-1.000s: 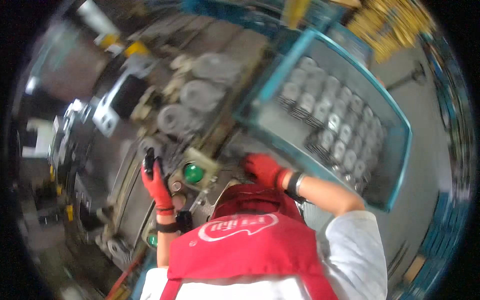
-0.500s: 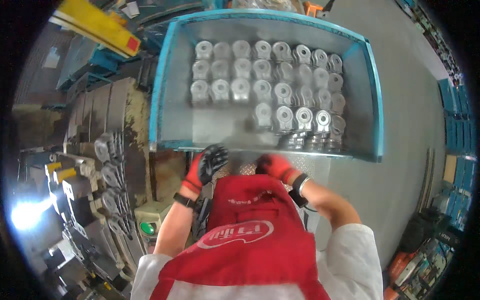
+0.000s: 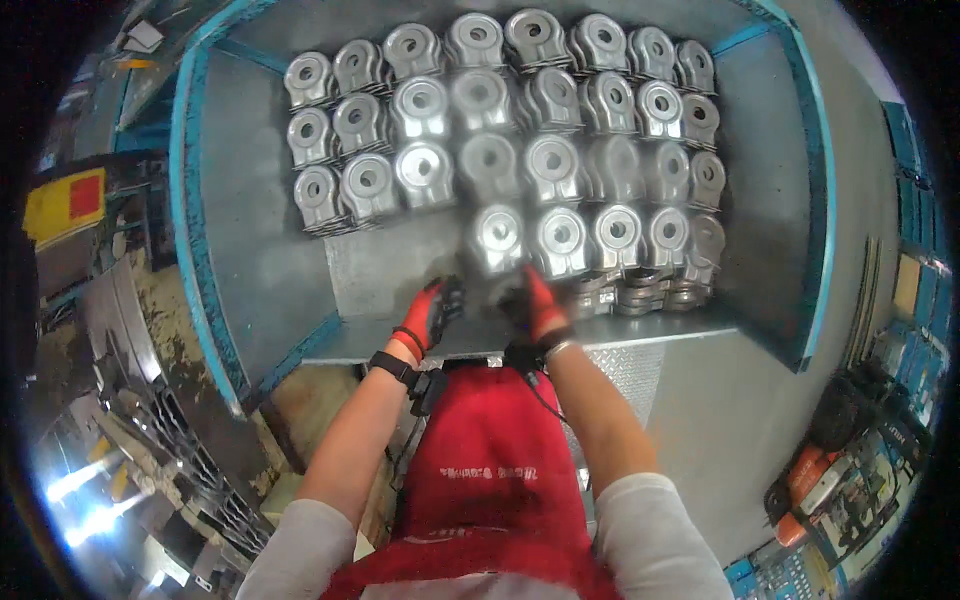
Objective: Placing metal components into a press machine and operating the control buttons to stamp or form the parts.
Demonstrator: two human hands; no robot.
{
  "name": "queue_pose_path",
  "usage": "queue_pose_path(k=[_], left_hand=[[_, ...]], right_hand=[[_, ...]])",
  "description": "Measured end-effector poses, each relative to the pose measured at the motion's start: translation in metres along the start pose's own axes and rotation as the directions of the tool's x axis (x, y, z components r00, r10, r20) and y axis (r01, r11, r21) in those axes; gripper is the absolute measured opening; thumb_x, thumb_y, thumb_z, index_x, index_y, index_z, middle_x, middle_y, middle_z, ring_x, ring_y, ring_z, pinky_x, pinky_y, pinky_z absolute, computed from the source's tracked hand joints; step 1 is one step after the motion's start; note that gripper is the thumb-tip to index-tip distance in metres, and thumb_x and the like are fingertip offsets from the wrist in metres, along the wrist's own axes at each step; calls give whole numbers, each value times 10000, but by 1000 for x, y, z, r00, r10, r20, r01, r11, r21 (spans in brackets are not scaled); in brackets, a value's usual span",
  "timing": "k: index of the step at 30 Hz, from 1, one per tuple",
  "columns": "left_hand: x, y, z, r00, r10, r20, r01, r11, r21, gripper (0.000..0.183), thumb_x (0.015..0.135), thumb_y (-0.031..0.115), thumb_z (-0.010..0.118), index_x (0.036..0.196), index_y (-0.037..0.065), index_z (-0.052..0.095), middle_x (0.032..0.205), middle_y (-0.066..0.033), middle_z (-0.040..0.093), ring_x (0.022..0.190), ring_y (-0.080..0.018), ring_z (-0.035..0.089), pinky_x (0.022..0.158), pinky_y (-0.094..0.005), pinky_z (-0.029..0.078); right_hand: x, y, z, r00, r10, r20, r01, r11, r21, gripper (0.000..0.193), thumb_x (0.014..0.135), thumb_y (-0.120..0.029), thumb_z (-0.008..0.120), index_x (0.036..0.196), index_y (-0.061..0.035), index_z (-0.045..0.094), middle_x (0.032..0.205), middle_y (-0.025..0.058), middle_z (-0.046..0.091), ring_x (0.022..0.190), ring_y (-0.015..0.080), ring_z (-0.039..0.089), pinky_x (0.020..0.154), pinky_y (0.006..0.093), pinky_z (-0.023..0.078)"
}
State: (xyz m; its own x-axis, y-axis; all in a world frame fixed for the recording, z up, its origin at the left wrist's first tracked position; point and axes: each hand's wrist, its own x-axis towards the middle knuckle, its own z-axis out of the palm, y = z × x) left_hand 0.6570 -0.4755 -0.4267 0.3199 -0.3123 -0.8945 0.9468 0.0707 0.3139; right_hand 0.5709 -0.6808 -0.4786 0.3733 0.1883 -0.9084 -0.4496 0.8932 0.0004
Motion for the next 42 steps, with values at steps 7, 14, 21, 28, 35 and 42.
queue_pose_path(k=[7,14,21,28,35,42], left_hand=[[39,48,32,891,454,19,-437,844,313,580,778,273,683,1271,68,456,1190,-64,543,1064,-186,509,880,-296,404],[93,63,43,928,328,177,-372,780,503,698,766,260,685,1334,21,356,1302,-92,458,1192,-204,426,994,-327,335],[107,41,40,882,448,145,-466,789,401,865,661,294,767,1336,-6,317,1301,-141,446,1180,-242,443,983,-339,357],[88,27,27,900,435,25,-407,820,402,711,722,205,727,1301,27,356,1232,-112,489,1116,-210,479,919,-326,410],[45,-3,8,880,472,-44,-440,848,297,620,746,119,678,1264,81,341,1192,-90,461,1093,-184,478,878,-310,438],[-76,-8,42,664,711,-230,-576,683,449,708,742,227,720,1289,31,316,1205,-101,421,1117,-204,441,936,-316,390]], right_hand=[[64,20,11,859,-425,286,467,879,-96,411,840,-318,585,1181,-101,511,1164,44,573,1058,194,531,958,329,384],[20,12,41,972,-86,221,-4,926,378,405,857,-371,537,1178,-123,540,1163,40,583,1046,213,556,926,360,426],[60,28,26,923,-323,210,199,867,457,430,879,-397,482,1196,-109,517,1197,63,554,1096,221,515,989,379,366],[36,37,34,807,-564,173,579,814,-47,364,903,-238,462,1229,-75,468,1208,100,530,1074,193,522,974,347,386],[-21,31,56,876,-479,59,481,853,-204,320,886,-59,476,1202,-7,483,1146,106,554,1019,154,544,889,283,429],[-118,25,95,953,-248,176,294,900,-322,339,890,-147,474,1201,-13,486,1118,107,569,1026,214,551,901,356,441]])
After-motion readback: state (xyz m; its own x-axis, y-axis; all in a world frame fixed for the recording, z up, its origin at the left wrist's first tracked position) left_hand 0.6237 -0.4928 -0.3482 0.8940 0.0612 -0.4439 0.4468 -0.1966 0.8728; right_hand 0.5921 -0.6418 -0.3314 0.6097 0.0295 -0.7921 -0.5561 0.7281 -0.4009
